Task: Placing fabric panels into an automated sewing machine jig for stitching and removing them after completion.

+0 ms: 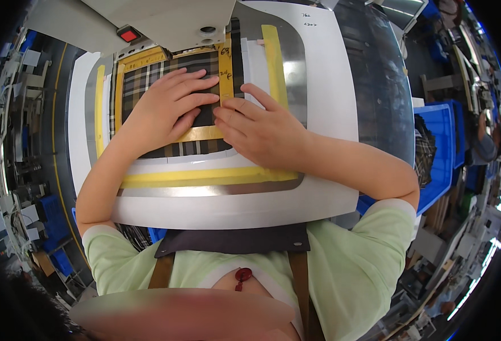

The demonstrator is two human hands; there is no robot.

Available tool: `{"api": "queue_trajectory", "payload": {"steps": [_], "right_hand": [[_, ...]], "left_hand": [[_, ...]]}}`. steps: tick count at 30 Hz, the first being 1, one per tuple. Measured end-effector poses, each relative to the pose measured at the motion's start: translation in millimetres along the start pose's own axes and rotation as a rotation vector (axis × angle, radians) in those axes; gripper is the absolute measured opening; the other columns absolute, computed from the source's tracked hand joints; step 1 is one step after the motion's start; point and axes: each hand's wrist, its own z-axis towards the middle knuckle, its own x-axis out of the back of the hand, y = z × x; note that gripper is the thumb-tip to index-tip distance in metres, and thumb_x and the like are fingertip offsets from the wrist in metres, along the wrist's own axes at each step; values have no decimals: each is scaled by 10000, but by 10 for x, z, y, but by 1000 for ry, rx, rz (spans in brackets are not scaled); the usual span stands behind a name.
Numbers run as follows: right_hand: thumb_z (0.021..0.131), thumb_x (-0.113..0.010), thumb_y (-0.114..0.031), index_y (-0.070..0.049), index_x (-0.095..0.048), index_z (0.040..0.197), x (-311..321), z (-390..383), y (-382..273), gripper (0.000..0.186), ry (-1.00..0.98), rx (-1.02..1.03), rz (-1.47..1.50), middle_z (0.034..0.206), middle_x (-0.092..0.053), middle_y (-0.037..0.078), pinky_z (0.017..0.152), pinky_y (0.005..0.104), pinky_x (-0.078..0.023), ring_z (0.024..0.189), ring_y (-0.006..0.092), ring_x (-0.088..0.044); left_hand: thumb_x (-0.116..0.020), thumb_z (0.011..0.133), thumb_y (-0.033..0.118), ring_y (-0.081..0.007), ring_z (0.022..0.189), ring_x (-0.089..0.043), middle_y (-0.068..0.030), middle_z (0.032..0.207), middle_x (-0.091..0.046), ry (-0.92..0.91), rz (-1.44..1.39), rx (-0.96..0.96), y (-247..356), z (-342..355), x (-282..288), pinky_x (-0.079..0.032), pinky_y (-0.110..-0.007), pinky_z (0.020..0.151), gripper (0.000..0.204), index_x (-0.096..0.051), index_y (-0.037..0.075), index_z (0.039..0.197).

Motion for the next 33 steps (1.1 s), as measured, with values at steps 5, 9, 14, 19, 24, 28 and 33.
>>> {"api": "queue_trajectory", "payload": {"steps": [5,9,14,19,24,28,33], "right_hand": [[745,-599,-150,-15,-631,986,-30,16,-18,278,77,35,0,1084,-606,76,1010,438,-369,1050,222,-522],[745,-592,-148,-12,-629,985,-37,12,-29,279,74,24,24,1071,-605,80,1008,435,-369,1023,224,-527],[758,-566,-139,0,-618,991,-28,14,-43,277,62,17,46,1067,-594,90,1004,430,-366,997,229,-528],[760,-563,-135,1,-612,996,-18,27,-37,276,49,23,62,1069,-584,89,1005,423,-363,979,232,-527],[737,-602,-135,-3,-610,1005,-10,32,-10,300,44,12,104,1071,-579,87,1005,415,-363,990,229,-524],[709,-651,-128,-18,-607,1027,-5,72,28,339,55,-2,120,1096,-576,78,987,414,-383,990,228,-533],[690,-678,-109,-23,-610,1033,-16,110,62,360,47,1,152,1119,-579,79,963,417,-409,981,237,-544]], "left_hand": [[-631,768,80,-293,1217,-477,-71,1283,-539,19,21,31,116,9,14,-368,-455,1042,357,-576,79,1121],[-623,786,81,-294,1229,-468,-78,1292,-530,31,3,60,146,-13,2,-368,-445,1043,352,-565,67,1132],[-618,801,86,-292,1246,-455,-77,1302,-525,31,6,58,151,-37,-11,-367,-438,1046,335,-566,67,1132],[-620,810,107,-289,1255,-448,-76,1320,-516,24,-3,70,156,-55,4,-357,-441,1053,328,-572,66,1132],[-633,819,184,-289,1257,-450,-77,1322,-515,-36,59,94,261,-125,72,-334,-454,1065,359,-576,73,1155],[-645,813,202,-287,1254,-453,-81,1317,-516,-65,50,70,300,-223,131,-333,-457,1065,371,-579,78,1157],[-648,821,265,-268,1236,-465,-80,1281,-532,-32,32,71,288,-260,114,-332,-438,1066,370,-599,82,1140]]}}
